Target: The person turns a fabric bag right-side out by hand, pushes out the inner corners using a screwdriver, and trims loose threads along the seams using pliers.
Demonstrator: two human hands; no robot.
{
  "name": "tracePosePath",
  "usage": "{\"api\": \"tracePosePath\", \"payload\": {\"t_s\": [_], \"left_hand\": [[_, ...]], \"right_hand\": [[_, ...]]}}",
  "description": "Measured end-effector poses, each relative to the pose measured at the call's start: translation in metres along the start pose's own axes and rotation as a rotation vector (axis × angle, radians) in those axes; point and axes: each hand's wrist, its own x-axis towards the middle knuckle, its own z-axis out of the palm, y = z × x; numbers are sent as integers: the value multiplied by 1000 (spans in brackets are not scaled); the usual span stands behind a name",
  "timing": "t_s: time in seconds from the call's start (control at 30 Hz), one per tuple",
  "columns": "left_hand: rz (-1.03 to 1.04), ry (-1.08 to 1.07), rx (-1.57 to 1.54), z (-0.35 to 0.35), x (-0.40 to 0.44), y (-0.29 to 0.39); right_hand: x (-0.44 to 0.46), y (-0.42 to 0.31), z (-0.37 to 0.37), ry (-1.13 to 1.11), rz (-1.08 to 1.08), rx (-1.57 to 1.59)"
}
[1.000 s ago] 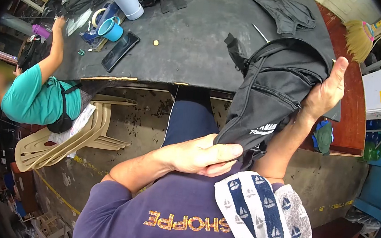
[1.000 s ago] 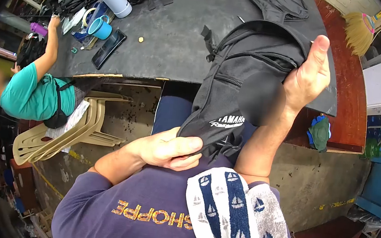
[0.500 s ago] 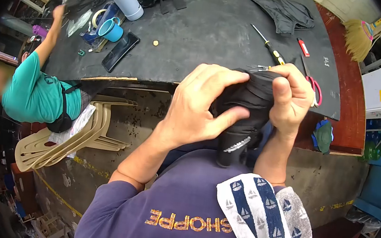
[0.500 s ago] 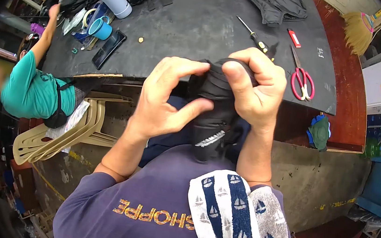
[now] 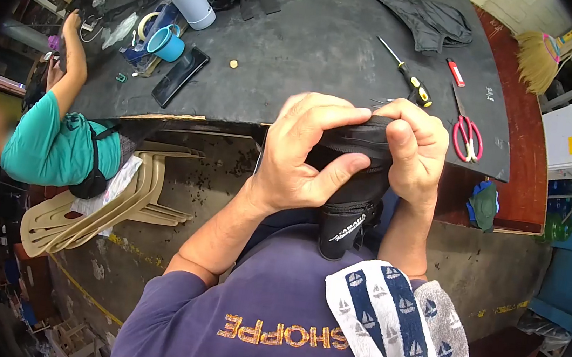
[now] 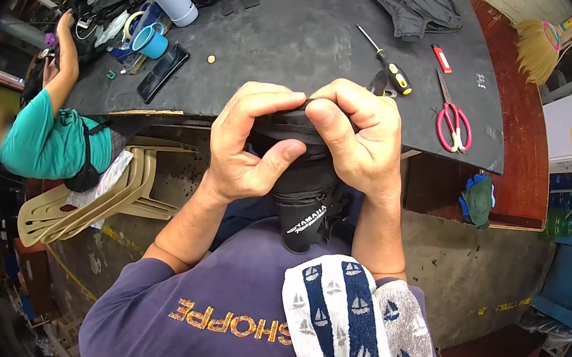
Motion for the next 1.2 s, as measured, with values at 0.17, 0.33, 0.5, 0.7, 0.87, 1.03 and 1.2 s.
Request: {"api": "tracePosePath", "payload": {"t_s": [0.17,0.33,0.5,0.7,0.87,1.03,1.2], "left_hand": [[-9,51,-48,-4,0,-7],[-148,114,-65,-12,8,2],[-421,61,-248,-25,18,5],[-469,66,-306,-21,17,1],[-547,36,-432,-16,16,3],[-466,95,-397,-12,7,-4],[-582,109,-405,-8,-5,-3]], "right_hand": [[3,2,10,71,-42,20],[6,4,16,140,-70,-15],[9,10,12,96,-114,-233],[9,14,9,47,-94,-364],[-3,17,-7,-112,237,180],[-1,13,-3,106,240,483],[-1,7,-4,333,400,592]]}}
